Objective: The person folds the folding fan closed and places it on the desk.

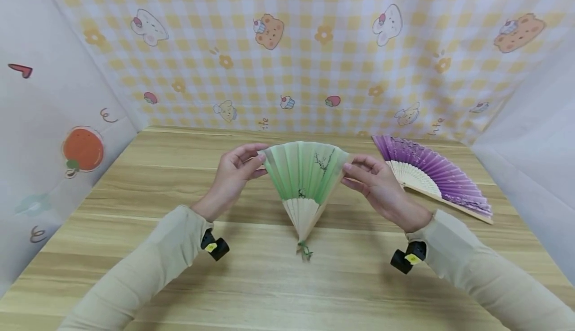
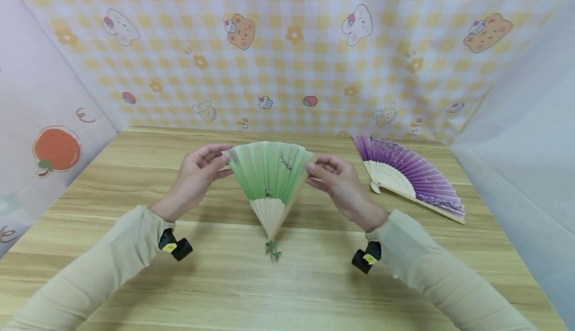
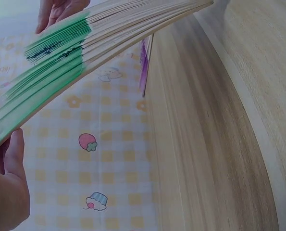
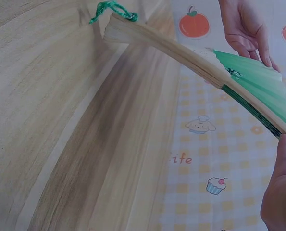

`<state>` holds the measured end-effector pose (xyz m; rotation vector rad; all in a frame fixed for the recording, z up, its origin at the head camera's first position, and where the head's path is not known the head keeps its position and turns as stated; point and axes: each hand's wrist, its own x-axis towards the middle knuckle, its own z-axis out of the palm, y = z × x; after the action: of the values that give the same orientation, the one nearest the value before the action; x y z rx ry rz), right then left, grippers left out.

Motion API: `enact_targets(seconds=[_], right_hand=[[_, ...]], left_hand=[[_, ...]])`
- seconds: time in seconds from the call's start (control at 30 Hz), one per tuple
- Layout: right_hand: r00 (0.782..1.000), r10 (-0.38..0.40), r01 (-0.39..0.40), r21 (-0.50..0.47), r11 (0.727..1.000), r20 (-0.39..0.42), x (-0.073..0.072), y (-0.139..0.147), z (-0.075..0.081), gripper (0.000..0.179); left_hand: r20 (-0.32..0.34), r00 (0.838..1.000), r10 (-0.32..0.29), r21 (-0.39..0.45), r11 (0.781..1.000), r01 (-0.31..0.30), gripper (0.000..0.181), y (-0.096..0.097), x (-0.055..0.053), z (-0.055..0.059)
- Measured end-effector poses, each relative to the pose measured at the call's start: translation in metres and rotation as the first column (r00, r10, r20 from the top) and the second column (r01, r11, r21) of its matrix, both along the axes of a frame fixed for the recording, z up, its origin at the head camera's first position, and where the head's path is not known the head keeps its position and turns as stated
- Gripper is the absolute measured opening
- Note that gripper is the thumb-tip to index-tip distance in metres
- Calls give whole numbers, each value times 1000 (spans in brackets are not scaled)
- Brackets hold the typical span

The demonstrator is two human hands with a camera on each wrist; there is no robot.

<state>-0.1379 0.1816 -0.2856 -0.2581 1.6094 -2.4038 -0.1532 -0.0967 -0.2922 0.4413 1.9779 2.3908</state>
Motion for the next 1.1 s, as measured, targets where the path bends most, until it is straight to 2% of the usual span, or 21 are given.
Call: enact_targets(seconds=[0.53, 1.1], right_hand=[[1000, 12, -12, -1, 1000, -19, 1, -3, 0, 9], [999, -4, 5, 14, 1000, -35, 3, -7, 0, 13]], left_hand=[[13, 1000, -29, 3, 1000, 29, 25, 9, 3, 4], [2, 995, -97, 0, 995, 97, 29, 15, 6, 5]])
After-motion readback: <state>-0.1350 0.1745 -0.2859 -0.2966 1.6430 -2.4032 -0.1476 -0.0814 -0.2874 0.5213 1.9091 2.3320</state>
